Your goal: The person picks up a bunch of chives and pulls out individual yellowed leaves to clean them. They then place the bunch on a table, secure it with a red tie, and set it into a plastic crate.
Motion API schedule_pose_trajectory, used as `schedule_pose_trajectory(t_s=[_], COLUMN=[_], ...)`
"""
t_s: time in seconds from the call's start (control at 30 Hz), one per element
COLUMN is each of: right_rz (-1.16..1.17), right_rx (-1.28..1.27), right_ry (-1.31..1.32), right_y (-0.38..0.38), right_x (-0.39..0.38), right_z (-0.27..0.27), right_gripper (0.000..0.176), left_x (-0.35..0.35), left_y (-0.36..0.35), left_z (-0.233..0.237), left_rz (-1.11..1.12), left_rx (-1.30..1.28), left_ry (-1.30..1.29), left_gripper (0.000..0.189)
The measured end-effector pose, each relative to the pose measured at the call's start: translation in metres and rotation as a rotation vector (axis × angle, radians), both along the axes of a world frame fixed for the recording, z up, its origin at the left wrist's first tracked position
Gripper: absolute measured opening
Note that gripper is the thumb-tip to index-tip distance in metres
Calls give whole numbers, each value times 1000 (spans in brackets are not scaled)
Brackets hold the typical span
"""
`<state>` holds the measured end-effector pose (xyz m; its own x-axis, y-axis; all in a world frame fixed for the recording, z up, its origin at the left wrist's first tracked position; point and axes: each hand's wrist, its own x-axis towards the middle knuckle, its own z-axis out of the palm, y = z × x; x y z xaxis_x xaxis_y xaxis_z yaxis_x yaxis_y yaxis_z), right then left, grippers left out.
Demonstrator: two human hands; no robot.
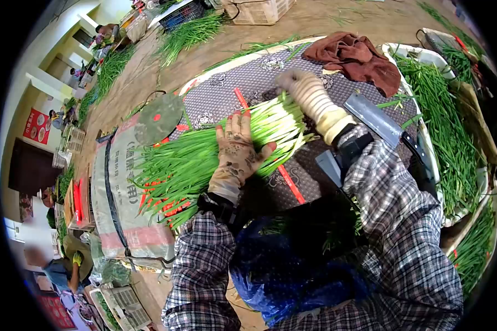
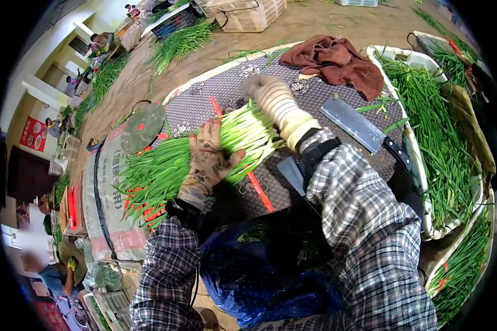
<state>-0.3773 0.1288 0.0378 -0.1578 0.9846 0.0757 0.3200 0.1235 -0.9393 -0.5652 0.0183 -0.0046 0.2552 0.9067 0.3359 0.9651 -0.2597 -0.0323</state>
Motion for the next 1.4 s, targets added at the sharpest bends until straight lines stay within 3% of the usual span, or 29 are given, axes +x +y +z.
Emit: schedule_pose_trajectory(t_s=[0.1, 0.17, 0.2, 0.23, 0.3, 0.37, 0.47, 0.63, 0.67, 0.73, 0.8, 0.83, 0.87, 0.9, 0.93, 1.03, 1.13, 1.23, 1.27, 1.3, 1.37, 1.4], right_rz=[-32, 316, 345, 381, 357, 307, 262, 103, 210, 325, 795, 768, 1122, 1244, 1241, 960, 603, 423, 353, 285, 211, 210], right_rx=[-107, 86, -5, 274, 677, 832, 818, 784, 529, 583, 304, 168, -7, 5, 3, 96, 337, 477, 499, 521, 614, 506], right_ry=[726, 295, 168, -280, -606, -745, -606, -701, -935, -992, -1028, -749, -1277, -1356, -1359, -918, -719, -621, -635, -645, -608, -620], right_y=[-19, -52, -85, -94, -96, -96, -81, -103, -127, -169, -210, -242, -257, -270, -268, -245, -194, -145, -135, -126, -110, -104], right_x=[43, 62, 58, 59, 47, 35, 33, 45, 51, 73, 103, 156, 128, 139, 142, 126, 79, 45, 36, 27, 22, 21], right_z=[17, 23, 36, 30, 10, -6, -14, -8, 20, 29, 32, -100, -27, -20, -18, -8, 22, 0, -7, -13, -29, -28], right_gripper=[24, 21, 19, 20, 26, 24, 13, 14, 14, 7, 16, 18, 19, 17, 17, 20, 14, 16, 17, 17, 20, 19], left_x=[1, 3, 3, 4, 1, 1, 1, 0, -1, 2, -1, -1, 2, 4, 4, 7, 10, 6, 20, 23, 4, 6], left_y=[2, 3, 3, 1, 2, 3, 4, 7, 8, 7, 7, 6, 5, 4, 2, -4, 0, 11, 0, 1, 6, 4], left_z=[5, 7, 8, 8, 5, 10, 20, 25, 25, 32, 31, 33, 35, 37, 40, 50, 54, 63, 71, 69, 43, 41], left_rz=[22, 37, 39, 43, 57, 63, 75, 84, 78, 77, 76, 76, 100, 93, 73, 71, 74, 16, 22, -18, -291, -222], left_rx=[-65, -76, -77, -80, -148, -206, -328, -393, -403, -453, -468, -481, -514, -512, -526, -556, -559, -526, -352, -317, -14, 8], left_ry=[18, 20, 21, 21, 0, -45, -66, -85, -102, -146, -122, -97, -47, -51, 0, 35, 39, -234, -243, -253, -215, -169], left_gripper=[94, 93, 93, 93, 99, 102, 107, 117, 120, 125, 128, 131, 137, 137, 139, 143, 138, 93, 75, 71, 69, 72])
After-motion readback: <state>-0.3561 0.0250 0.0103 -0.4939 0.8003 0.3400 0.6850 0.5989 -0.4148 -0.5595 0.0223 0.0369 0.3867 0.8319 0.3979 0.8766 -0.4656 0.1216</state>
